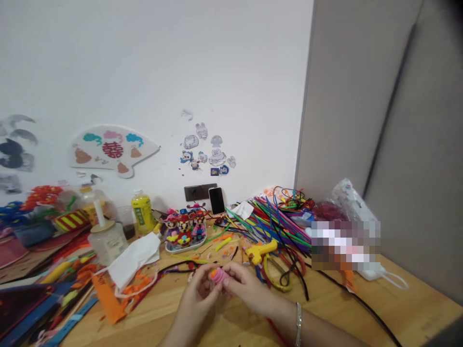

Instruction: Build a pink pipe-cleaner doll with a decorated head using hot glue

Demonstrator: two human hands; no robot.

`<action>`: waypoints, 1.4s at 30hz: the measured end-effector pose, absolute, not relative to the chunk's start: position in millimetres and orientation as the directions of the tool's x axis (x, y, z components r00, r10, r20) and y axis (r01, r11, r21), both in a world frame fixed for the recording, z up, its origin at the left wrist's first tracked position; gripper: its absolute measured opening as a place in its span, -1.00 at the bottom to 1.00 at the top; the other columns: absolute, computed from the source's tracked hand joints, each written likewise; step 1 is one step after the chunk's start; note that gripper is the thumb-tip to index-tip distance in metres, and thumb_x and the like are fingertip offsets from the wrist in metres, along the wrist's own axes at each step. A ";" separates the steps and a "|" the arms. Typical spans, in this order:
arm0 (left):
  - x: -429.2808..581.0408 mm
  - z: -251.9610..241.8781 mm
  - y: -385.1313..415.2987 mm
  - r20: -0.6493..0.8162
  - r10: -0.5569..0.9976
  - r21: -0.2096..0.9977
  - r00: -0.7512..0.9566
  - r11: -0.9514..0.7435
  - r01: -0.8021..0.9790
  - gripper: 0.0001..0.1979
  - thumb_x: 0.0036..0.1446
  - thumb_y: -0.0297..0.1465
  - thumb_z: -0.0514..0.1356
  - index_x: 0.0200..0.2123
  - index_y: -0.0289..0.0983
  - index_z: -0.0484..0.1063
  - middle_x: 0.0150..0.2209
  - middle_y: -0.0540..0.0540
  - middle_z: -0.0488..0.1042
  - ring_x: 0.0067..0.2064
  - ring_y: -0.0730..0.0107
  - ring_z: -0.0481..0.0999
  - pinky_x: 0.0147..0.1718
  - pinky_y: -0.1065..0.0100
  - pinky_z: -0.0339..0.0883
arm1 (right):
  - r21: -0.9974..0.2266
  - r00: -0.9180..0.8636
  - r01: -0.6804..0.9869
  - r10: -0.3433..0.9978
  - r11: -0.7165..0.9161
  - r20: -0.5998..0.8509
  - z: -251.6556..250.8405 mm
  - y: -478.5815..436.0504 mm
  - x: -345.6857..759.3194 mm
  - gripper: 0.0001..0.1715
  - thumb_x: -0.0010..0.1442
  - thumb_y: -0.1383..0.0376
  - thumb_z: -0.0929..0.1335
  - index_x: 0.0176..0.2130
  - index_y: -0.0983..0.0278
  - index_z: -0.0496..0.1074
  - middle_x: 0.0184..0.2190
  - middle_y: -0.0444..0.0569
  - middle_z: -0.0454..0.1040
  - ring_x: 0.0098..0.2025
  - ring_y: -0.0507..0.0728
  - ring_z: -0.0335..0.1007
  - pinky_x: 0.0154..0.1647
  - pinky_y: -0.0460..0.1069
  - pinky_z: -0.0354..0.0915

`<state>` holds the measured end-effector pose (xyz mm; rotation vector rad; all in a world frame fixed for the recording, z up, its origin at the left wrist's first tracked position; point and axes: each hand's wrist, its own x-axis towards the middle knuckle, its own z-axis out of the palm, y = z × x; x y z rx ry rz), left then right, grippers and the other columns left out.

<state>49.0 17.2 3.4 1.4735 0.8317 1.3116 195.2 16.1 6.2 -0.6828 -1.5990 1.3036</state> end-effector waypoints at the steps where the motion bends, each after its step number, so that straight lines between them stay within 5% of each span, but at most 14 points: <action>1: 49.4 4.7 17.0 0.311 0.931 0.949 0.192 -0.295 -0.110 -0.75 -0.15 -0.44 0.25 -0.32 -0.26 0.35 -0.45 0.00 0.44 -0.45 0.40 0.42 -0.45 0.41 0.31 | -0.951 -0.413 -0.129 0.857 0.280 0.309 6.7 15.5 195.2 -0.74 0.11 0.14 0.28 -0.34 0.32 0.30 -0.50 -0.18 0.23 -0.49 -0.03 0.14 -0.48 -0.12 0.11; 7: 48.7 -0.9 16.8 0.337 0.927 0.942 0.165 -0.330 -0.065 -0.79 -0.16 -0.46 0.24 -0.36 -0.28 0.36 -0.50 0.02 0.42 -0.51 0.44 0.38 -0.51 0.44 0.26 | -0.943 -0.364 -0.027 0.876 0.331 0.317 6.7 11.9 193.5 -0.84 0.09 0.24 0.28 -0.36 0.32 0.30 -0.49 -0.17 0.24 -0.46 -0.02 0.13 -0.46 -0.12 0.09; 16: 52.0 -8.8 10.7 0.382 0.910 0.923 0.159 -0.385 -0.013 -0.82 -0.09 -0.46 0.20 -0.33 -0.27 0.35 -0.40 -0.06 0.48 -0.37 0.33 0.47 -0.39 0.39 0.32 | -0.953 -0.320 -0.098 0.898 0.287 0.303 -0.7 14.5 190.0 -0.93 -0.05 0.37 0.29 -0.44 0.31 0.26 -0.56 -0.21 0.23 -0.51 -0.04 0.12 -0.50 -0.15 0.05; 26: 54.4 5.7 11.7 0.284 0.952 0.951 0.113 -0.265 -0.157 -0.76 -0.15 -0.31 0.30 -0.40 -0.25 0.34 -0.46 0.01 0.49 -0.40 0.35 0.48 -0.40 0.38 0.35 | -0.969 -0.376 -0.141 0.895 0.201 0.241 9.6 18.0 195.9 -0.73 0.02 0.18 0.31 -0.32 0.33 0.40 -0.53 -0.16 0.31 -0.52 -0.04 0.18 -0.53 -0.15 0.12; 42: 52.1 -10.9 12.1 0.341 0.927 0.939 0.156 -0.330 -0.093 -0.78 -0.01 -0.35 0.21 -0.24 -0.23 0.33 -0.28 -0.07 0.48 -0.23 0.30 0.49 -0.24 0.31 0.36 | -0.965 -0.335 -0.053 0.905 0.259 0.261 9.2 18.5 196.9 -0.81 0.01 0.24 0.32 -0.38 0.33 0.39 -0.55 -0.17 0.30 -0.51 -0.03 0.15 -0.52 -0.14 0.07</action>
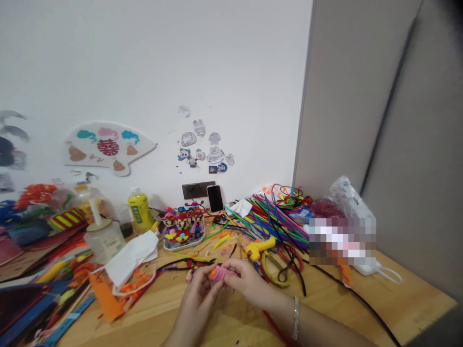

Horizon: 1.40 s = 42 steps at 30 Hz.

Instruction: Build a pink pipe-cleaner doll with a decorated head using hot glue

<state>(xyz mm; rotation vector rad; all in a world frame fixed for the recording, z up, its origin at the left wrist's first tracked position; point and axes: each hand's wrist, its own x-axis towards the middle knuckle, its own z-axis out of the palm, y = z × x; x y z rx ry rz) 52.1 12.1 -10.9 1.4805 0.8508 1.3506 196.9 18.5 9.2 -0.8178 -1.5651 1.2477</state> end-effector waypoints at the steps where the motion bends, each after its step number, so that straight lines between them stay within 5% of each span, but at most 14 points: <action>1: 51.8 -11.4 12.2 0.354 0.922 0.935 0.155 -0.348 -0.065 -0.79 0.00 -0.36 0.20 -0.24 -0.22 0.34 -0.28 -0.07 0.48 -0.22 0.29 0.49 -0.23 0.30 0.36 | -0.963 -0.331 -0.042 0.906 0.266 0.264 8.8 18.7 196.7 -0.83 0.01 0.26 0.31 -0.39 0.33 0.40 -0.55 -0.17 0.30 -0.51 -0.03 0.15 -0.53 -0.14 0.06; 12: 51.7 -15.3 10.2 0.365 0.914 0.918 0.180 -0.385 0.091 -0.81 0.02 -0.36 0.16 -0.24 -0.23 0.35 -0.26 -0.11 0.49 -0.23 0.25 0.48 -0.21 0.28 0.34 | -0.961 -0.280 0.050 0.928 0.271 0.247 2.2 19.0 197.1 -0.81 -0.10 0.45 0.28 -0.41 0.34 0.44 -0.58 -0.18 0.33 -0.53 -0.03 0.14 -0.52 -0.15 0.05; 16: 51.4 -14.7 12.6 0.335 0.933 0.940 0.129 -0.340 0.020 -0.77 -0.02 -0.32 0.20 -0.25 -0.24 0.33 -0.31 -0.08 0.49 -0.26 0.26 0.49 -0.26 0.31 0.36 | -0.971 -0.338 -0.027 0.912 0.237 0.232 6.2 19.8 198.2 -0.84 -0.02 0.32 0.30 -0.41 0.35 0.44 -0.58 -0.17 0.32 -0.52 -0.03 0.16 -0.49 -0.13 0.08; 23: 53.6 -10.3 13.5 0.322 0.941 0.947 0.102 -0.322 -0.011 -0.72 -0.08 -0.33 0.23 -0.25 -0.25 0.35 -0.30 -0.11 0.49 -0.25 0.24 0.50 -0.27 0.29 0.37 | -0.976 -0.306 -0.180 0.936 0.123 0.174 9.2 23.4 197.0 -0.54 -0.07 -0.02 0.35 -0.52 0.35 0.38 -0.65 -0.20 0.23 -0.62 -0.06 0.10 -0.61 -0.13 0.03; 31: 52.3 -7.1 9.7 0.367 0.919 0.926 0.143 -0.376 0.044 -0.80 -0.05 -0.37 0.21 -0.28 -0.23 0.40 -0.31 -0.10 0.51 -0.25 0.23 0.49 -0.27 0.28 0.38 | -0.933 -0.319 -0.356 0.945 -0.057 0.064 3.5 21.3 197.2 -0.60 -0.23 0.13 0.48 -0.47 0.37 0.39 -0.58 -0.14 0.38 -0.59 -0.04 0.24 -0.54 -0.10 0.18; 42: 53.5 -8.7 8.9 0.347 0.926 0.938 0.148 -0.346 -0.037 -0.81 0.00 -0.36 0.19 -0.26 -0.23 0.34 -0.31 -0.07 0.48 -0.26 0.28 0.48 -0.29 0.34 0.37 | -0.883 -0.360 -0.452 0.932 -0.127 0.050 6.8 19.6 196.0 -0.68 -0.18 0.20 0.47 -0.47 0.38 0.41 -0.56 -0.12 0.39 -0.59 -0.03 0.27 -0.57 -0.11 0.20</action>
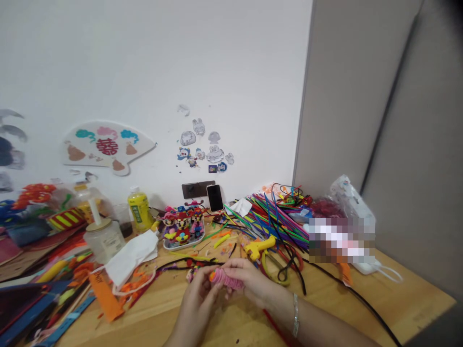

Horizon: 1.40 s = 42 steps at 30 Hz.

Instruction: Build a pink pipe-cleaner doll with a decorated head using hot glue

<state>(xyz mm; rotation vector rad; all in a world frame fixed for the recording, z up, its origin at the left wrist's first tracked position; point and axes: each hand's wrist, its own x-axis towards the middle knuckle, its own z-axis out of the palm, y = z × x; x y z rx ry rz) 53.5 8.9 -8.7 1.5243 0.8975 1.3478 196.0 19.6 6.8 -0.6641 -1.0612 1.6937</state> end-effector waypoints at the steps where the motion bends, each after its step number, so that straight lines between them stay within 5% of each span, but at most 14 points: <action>1: 53.4 -9.1 8.8 0.351 0.924 0.936 0.150 -0.348 -0.047 -0.82 0.00 -0.36 0.18 -0.26 -0.22 0.34 -0.31 -0.06 0.47 -0.26 0.29 0.48 -0.30 0.35 0.37 | -0.876 -0.362 -0.461 0.931 -0.142 0.039 6.6 19.4 196.2 -0.70 -0.19 0.23 0.47 -0.47 0.38 0.40 -0.57 -0.13 0.39 -0.60 -0.03 0.27 -0.58 -0.11 0.20; 10: 53.4 -9.7 5.3 0.336 0.910 0.941 0.244 -0.335 -0.048 -0.82 0.05 -0.37 0.15 -0.21 -0.19 0.36 -0.36 -0.03 0.48 -0.37 0.32 0.48 -0.40 0.36 0.37 | -0.817 -0.460 -0.488 0.886 -0.307 -0.057 1.4 18.8 197.5 -0.71 -0.11 0.18 0.42 -0.44 0.36 0.36 -0.59 -0.15 0.38 -0.61 -0.03 0.26 -0.55 -0.09 0.20; 21: 56.6 -9.2 3.5 0.308 0.930 0.951 0.201 -0.293 -0.102 -0.80 -0.02 -0.35 0.21 -0.26 -0.23 0.38 -0.35 -0.05 0.49 -0.34 0.29 0.48 -0.37 0.33 0.38 | -0.931 -0.241 -0.359 0.970 -0.067 0.023 8.2 12.2 189.3 -0.59 -0.19 0.07 0.44 -0.52 0.34 0.32 -0.64 -0.21 0.27 -0.63 -0.06 0.18 -0.62 -0.15 0.12; 42: 49.8 -10.5 10.0 0.375 0.918 0.920 0.129 -0.386 0.072 -0.83 0.02 -0.35 0.18 -0.27 -0.25 0.33 -0.34 -0.06 0.47 -0.28 0.29 0.47 -0.30 0.32 0.34 | -0.948 -0.302 -0.312 0.940 0.059 0.158 10.5 16.2 194.8 -0.67 -0.11 0.14 0.43 -0.38 0.35 0.53 -0.60 -0.11 0.39 -0.58 -0.05 0.18 -0.56 -0.13 0.16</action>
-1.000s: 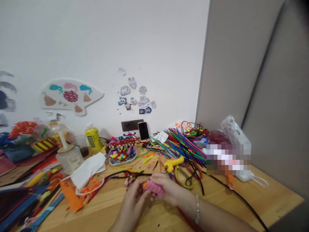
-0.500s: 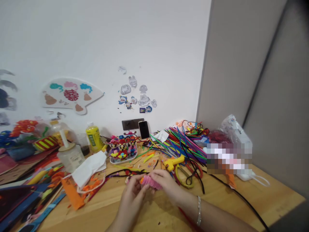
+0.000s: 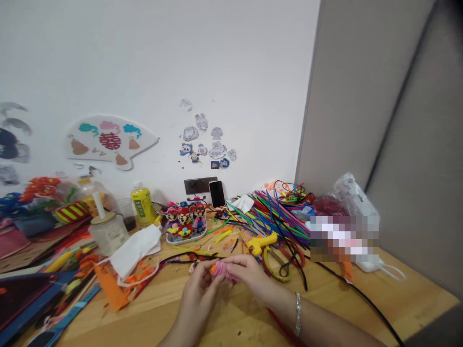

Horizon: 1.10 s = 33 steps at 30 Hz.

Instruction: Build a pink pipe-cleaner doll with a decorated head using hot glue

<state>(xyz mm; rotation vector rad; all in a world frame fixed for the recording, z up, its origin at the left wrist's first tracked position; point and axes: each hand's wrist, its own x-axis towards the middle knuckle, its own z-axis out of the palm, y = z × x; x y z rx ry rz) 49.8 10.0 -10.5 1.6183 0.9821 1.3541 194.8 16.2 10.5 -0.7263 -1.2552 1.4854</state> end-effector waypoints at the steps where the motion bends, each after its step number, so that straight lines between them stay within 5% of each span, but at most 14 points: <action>1: 49.5 -10.6 9.9 0.382 0.915 0.916 0.131 -0.394 0.082 -0.83 0.02 -0.35 0.17 -0.27 -0.25 0.32 -0.34 -0.06 0.47 -0.28 0.29 0.47 -0.30 0.32 0.35 | -0.946 -0.303 -0.320 0.940 0.055 0.157 9.6 16.2 194.4 -0.67 -0.11 0.14 0.43 -0.38 0.35 0.53 -0.60 -0.11 0.39 -0.58 -0.05 0.19 -0.56 -0.13 0.16; 12: 47.2 -11.2 5.2 0.417 0.876 0.869 0.241 -0.462 0.176 -0.80 0.09 -0.37 0.11 -0.17 -0.21 0.32 -0.24 -0.10 0.46 -0.21 0.29 0.46 -0.22 0.30 0.32 | -0.928 -0.256 -0.365 0.966 -0.070 0.028 9.5 14.7 195.0 -0.76 -0.25 0.26 0.46 -0.53 0.37 0.45 -0.59 -0.10 0.44 -0.66 -0.04 0.25 -0.61 -0.10 0.21; 20: 47.9 -8.8 7.6 0.392 0.908 0.902 0.147 -0.411 0.134 -0.82 0.05 -0.35 0.15 -0.24 -0.23 0.32 -0.31 -0.07 0.47 -0.27 0.29 0.47 -0.29 0.32 0.35 | -0.937 -0.401 -0.348 0.903 0.003 0.152 7.6 17.3 198.9 -0.63 -0.07 0.13 0.41 -0.32 0.37 0.47 -0.55 -0.11 0.40 -0.63 -0.07 0.25 -0.60 -0.13 0.25; 33: 50.7 -8.0 4.6 0.389 0.911 0.911 0.138 -0.403 0.089 -0.81 0.04 -0.35 0.15 -0.23 -0.26 0.35 -0.32 -0.12 0.50 -0.27 0.25 0.50 -0.29 0.27 0.37 | -0.952 -0.305 -0.291 0.935 0.092 0.183 12.9 12.5 193.5 -0.67 -0.09 0.13 0.41 -0.40 0.36 0.51 -0.57 -0.12 0.40 -0.62 -0.08 0.20 -0.59 -0.15 0.18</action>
